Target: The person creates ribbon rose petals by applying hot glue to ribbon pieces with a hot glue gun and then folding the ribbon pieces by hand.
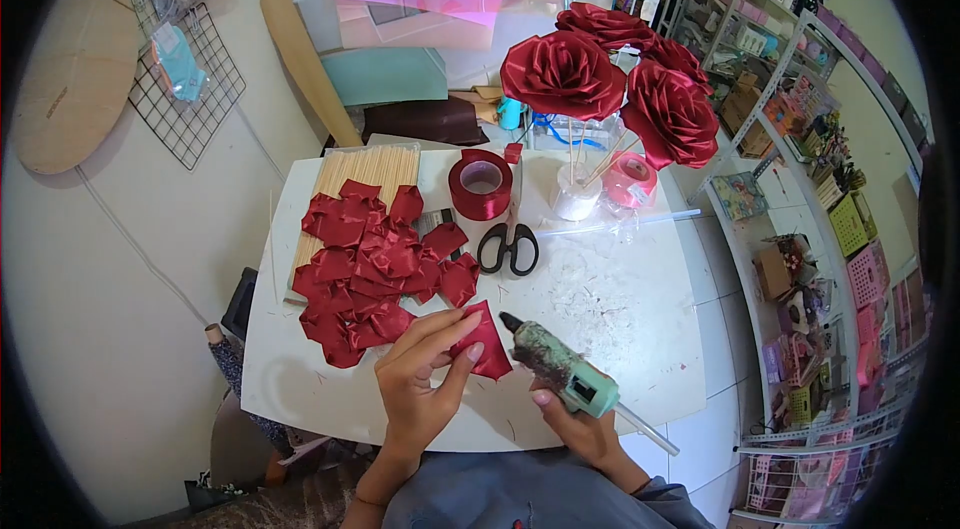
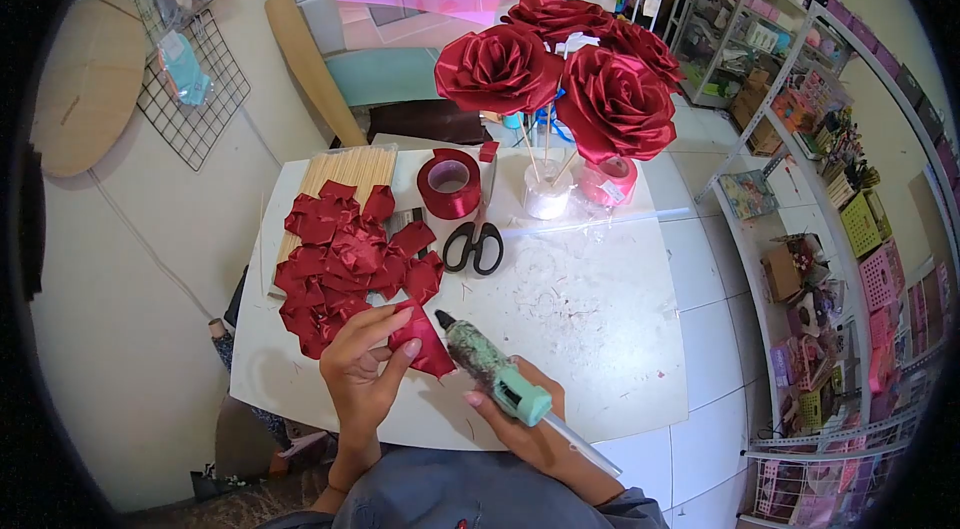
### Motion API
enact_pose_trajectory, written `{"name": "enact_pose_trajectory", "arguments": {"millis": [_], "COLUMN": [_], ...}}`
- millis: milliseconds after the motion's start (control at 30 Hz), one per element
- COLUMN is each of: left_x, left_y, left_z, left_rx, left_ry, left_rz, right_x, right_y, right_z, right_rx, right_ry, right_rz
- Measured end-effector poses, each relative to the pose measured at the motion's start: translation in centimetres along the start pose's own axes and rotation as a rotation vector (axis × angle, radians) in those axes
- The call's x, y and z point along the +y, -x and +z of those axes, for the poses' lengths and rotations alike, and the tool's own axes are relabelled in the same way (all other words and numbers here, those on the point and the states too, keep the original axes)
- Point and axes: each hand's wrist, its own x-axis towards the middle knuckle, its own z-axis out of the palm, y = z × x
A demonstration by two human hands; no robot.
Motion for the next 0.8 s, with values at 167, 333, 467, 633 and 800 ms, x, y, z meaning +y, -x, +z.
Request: {"name": "enact_pose_trajectory", "arguments": {"millis": [167, 333, 467, 633, 800], "left_x": [-0.3, -0.3, -0.2, 0.1, 0.0], "left_y": [-0.2, -0.5, -0.5, -0.1, -0.1], "left_z": [-0.6, -1.1, -1.0, -1.1, -1.3], "left_rx": [0.055, 0.097, 0.085, 0.038, 0.041], "left_ry": [0.051, 0.093, 0.101, 0.091, 0.106], "left_rz": [0.006, 0.038, 0.051, 0.003, -0.017], "right_x": [0.0, 0.2, 0.1, 0.2, -0.1], "right_y": [0.5, 0.3, 0.1, 0.0, -0.2], "right_z": [-0.8, -0.3, 0.2, 0.2, -0.5], "right_rx": [-0.013, -0.114, -0.127, -0.111, -0.052], "right_ry": [-0.037, 0.17, 0.206, 0.213, 0.185], "right_rz": [-0.007, -0.222, -0.248, -0.205, 0.019]}}
